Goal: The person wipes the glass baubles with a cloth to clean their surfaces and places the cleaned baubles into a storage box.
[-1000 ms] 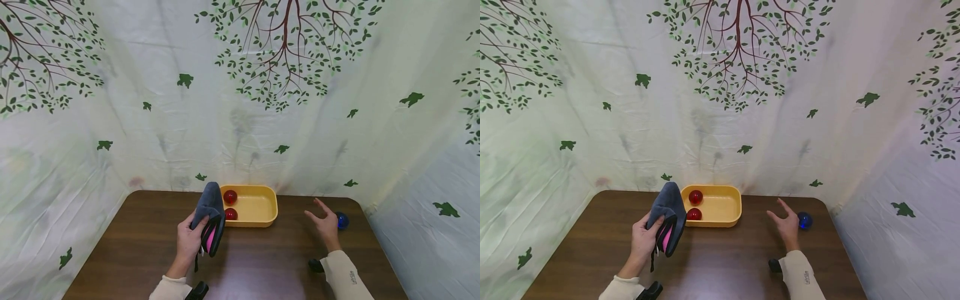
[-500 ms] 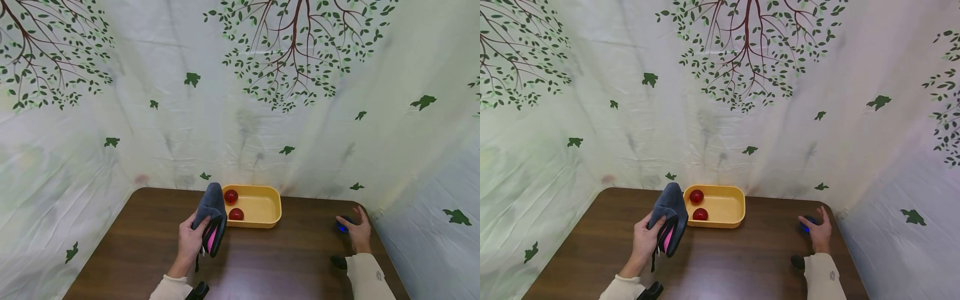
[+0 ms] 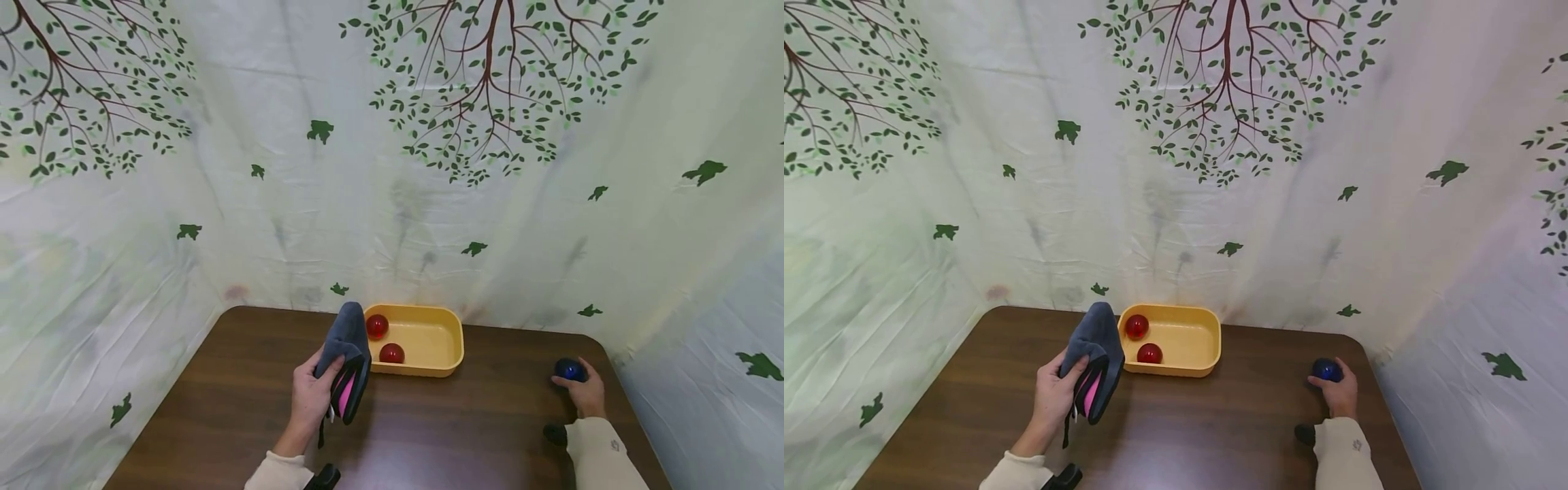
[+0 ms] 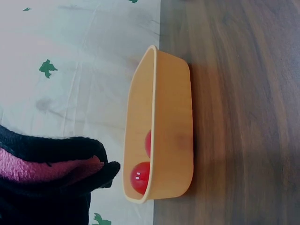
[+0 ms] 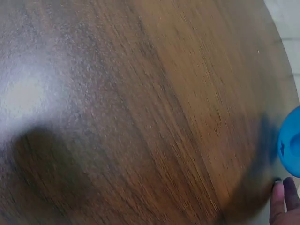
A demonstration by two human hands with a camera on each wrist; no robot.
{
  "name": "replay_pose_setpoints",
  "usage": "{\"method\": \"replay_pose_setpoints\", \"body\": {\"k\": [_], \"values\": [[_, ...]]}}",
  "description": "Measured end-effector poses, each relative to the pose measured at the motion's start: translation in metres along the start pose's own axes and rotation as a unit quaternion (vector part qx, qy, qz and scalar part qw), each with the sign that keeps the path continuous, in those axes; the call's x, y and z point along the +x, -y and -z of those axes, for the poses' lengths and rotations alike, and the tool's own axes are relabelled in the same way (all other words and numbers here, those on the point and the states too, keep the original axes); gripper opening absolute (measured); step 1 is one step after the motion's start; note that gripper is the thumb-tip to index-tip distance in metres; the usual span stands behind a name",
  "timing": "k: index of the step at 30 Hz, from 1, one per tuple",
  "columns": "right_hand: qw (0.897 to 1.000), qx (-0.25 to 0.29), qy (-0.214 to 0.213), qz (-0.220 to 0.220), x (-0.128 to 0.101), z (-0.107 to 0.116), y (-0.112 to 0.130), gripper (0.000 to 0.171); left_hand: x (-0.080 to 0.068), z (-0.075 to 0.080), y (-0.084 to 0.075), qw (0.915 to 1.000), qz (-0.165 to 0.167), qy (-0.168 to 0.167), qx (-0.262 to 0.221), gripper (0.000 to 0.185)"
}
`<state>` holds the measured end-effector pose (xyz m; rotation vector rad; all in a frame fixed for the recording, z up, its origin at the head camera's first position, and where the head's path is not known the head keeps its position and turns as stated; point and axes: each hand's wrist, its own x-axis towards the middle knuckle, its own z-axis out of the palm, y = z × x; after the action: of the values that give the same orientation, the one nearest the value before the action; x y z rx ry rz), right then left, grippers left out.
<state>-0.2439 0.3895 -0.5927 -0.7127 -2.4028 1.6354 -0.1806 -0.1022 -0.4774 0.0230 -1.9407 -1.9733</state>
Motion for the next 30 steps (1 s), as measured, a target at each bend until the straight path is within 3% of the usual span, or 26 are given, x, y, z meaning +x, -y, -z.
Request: {"method": "replay_pose_setpoints", "body": {"k": [6, 11, 18, 25, 30], "values": [[0.999, 0.021, -0.039, 0.0, -0.004, 0.002, -0.007, 0.071, 0.001, -0.001, 0.0, 1.0, 0.003, 0.004, 0.0, 0.035], [0.998, 0.035, -0.044, 0.005, -0.005, 0.002, -0.012, 0.07, 0.002, -0.003, 0.0, 0.9999, 0.007, 0.006, 0.006, 0.036], [0.997, 0.068, -0.034, 0.006, -0.013, -0.002, -0.009, 0.07, 0.002, -0.002, 0.0, 1.0, 0.004, 0.003, 0.008, 0.035], [0.998, 0.067, -0.009, 0.005, -0.032, -0.006, 0.009, 0.073, 0.003, -0.003, 0.001, 0.9998, -0.003, 0.019, 0.009, 0.036], [0.997, 0.073, 0.018, 0.031, -0.047, -0.015, 0.026, 0.071, 0.004, -0.005, 0.004, 0.9998, 0.001, 0.02, 0.007, 0.036]]}}
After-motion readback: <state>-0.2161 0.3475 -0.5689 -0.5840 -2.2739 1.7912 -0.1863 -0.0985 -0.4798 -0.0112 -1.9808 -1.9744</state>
